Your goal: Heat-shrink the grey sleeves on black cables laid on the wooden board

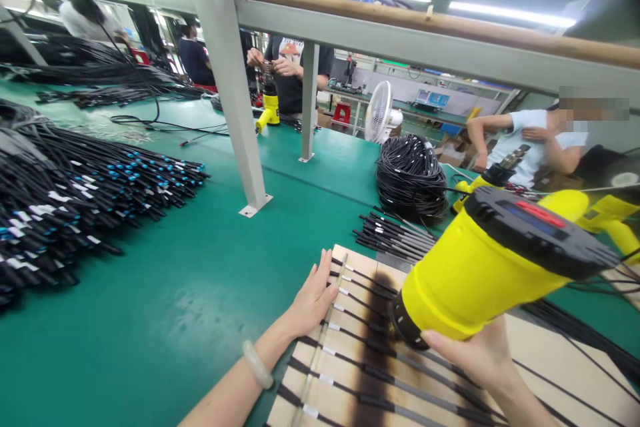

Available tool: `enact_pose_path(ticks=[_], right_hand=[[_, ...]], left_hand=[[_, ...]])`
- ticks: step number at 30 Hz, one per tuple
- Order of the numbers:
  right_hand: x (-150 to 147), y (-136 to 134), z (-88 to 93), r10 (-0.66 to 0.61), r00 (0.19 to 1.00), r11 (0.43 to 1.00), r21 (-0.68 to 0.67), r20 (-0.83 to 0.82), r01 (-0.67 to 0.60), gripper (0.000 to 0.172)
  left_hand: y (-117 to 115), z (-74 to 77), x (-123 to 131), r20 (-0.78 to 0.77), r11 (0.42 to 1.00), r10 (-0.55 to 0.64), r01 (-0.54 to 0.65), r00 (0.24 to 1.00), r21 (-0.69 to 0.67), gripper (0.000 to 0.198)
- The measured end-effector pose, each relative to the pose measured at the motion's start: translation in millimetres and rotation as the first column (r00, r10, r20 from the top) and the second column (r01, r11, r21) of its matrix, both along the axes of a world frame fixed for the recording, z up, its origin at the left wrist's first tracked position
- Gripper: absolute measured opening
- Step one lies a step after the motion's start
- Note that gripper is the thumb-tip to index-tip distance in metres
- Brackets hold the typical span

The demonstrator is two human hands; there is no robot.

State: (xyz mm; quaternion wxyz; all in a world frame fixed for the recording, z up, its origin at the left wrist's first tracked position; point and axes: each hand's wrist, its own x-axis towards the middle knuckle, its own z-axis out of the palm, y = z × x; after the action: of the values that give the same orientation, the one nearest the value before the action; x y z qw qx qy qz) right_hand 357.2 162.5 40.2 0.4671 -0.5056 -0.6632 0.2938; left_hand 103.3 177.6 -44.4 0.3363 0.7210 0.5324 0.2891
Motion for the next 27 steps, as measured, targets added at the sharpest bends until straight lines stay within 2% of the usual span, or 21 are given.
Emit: enact_pose_path(ticks=[3,6,8,13,20,27], right_hand=[[-0.9,0.9,1.0,0.031,0.999,1.0,0.0,0.018,-0.031,0.023],[-8.2,5.5,7.9,0.095,0.995,0.995,0.026,-0.043,-0.094,0.031],[-11.9,5.5,11.1,0.122,0.99,0.992,0.021,-0.066,-0.121,0.031],[-14.1,4.0,11.4,0.082,0.993,0.996,0.029,-0.083,-0.08,0.028],[-20.3,20.6,15.7,0.162,0.984,0.987,0.035,-0.08,-0.159,0.027],[-23.3,21.1,12.1,0.151,0.98,0.988,0.009,-0.125,-0.152,0.032]], left_hand=[[-0.3,-0.5,-0.2,0.0,1.0,-0.003,0.003,1.0,0.004,0.082],[-1.0,0.5,-0.3,0.014,1.0,0.004,-0.004,1.0,0.005,0.08],[-1.2,0.8,-0.3,0.012,1.0,0.002,-0.002,1.0,-0.003,0.081],[-0.1,-1.2,0.0,-0.015,1.0,-0.009,0.009,1.0,-0.002,0.08],[-1.3,1.1,-0.1,-0.013,1.0,-0.004,0.003,1.0,-0.015,0.081],[-2.1,3.7,0.0,-0.005,1.0,-0.009,0.009,1.0,-0.018,0.082]])
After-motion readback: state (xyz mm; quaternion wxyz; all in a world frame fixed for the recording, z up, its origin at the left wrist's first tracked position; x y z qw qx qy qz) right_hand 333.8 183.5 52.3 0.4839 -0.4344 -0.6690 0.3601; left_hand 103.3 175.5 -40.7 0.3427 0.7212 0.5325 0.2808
